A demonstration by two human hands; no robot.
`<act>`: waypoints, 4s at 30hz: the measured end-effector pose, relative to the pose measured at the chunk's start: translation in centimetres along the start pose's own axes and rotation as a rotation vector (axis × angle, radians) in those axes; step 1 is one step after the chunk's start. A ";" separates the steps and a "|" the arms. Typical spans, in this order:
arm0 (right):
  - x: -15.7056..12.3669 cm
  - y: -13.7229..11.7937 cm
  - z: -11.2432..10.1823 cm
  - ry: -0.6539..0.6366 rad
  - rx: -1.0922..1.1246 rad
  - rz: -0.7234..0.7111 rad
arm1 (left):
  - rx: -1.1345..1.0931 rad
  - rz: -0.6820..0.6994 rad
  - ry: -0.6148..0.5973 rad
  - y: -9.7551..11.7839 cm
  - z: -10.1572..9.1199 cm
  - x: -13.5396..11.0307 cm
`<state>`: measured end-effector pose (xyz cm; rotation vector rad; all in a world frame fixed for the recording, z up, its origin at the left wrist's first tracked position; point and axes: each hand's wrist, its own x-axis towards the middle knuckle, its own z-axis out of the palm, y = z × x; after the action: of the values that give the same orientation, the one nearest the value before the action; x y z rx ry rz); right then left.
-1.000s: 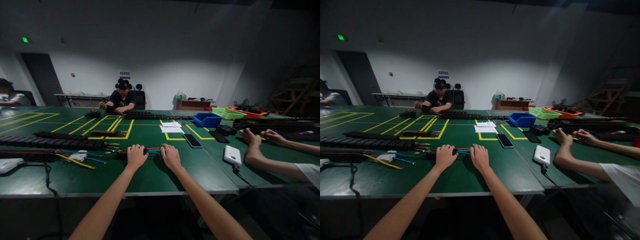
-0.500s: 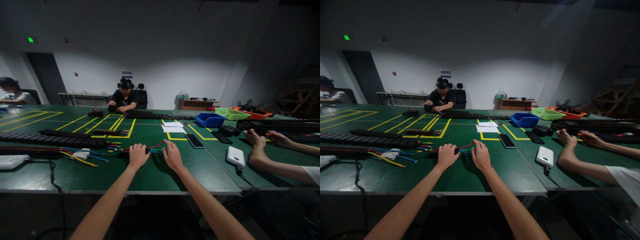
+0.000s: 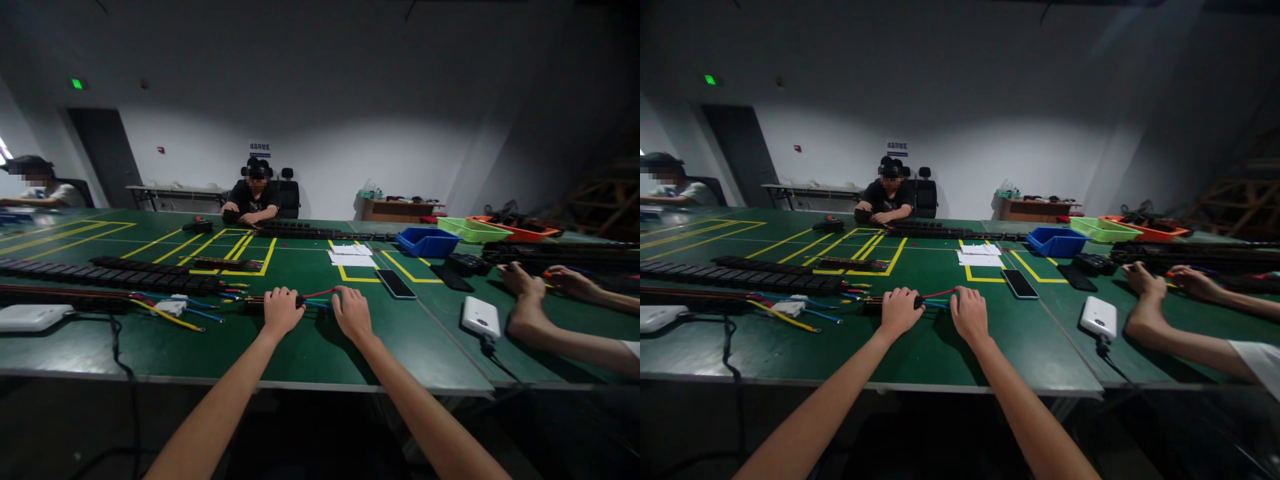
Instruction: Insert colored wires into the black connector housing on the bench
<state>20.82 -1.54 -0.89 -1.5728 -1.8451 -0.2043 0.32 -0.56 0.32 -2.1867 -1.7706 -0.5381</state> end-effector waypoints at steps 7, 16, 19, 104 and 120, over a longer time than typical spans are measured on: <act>-0.1 -0.4 -0.5 -0.151 -0.111 0.075 | -0.022 0.005 -0.020 0.0 -0.2 -0.1; -0.1 -0.2 -0.3 -0.172 -0.101 0.079 | -0.019 0.008 -0.022 0.0 0.0 -0.1; -0.1 0.2 0.0 -0.107 -0.030 0.042 | -0.036 0.013 -0.030 0.0 -0.1 -0.2; -0.2 -0.5 -1.0 -0.013 -0.096 -0.054 | -0.015 0.029 -0.009 -0.2 -0.2 0.1; -0.3 0.0 0.0 -0.015 -0.200 -0.360 | 0.018 0.019 0.006 -0.2 -0.1 0.1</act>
<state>20.85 -1.77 -1.01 -1.3584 -2.1649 -0.5565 0.18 -0.50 0.41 -2.1859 -1.7428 -0.5222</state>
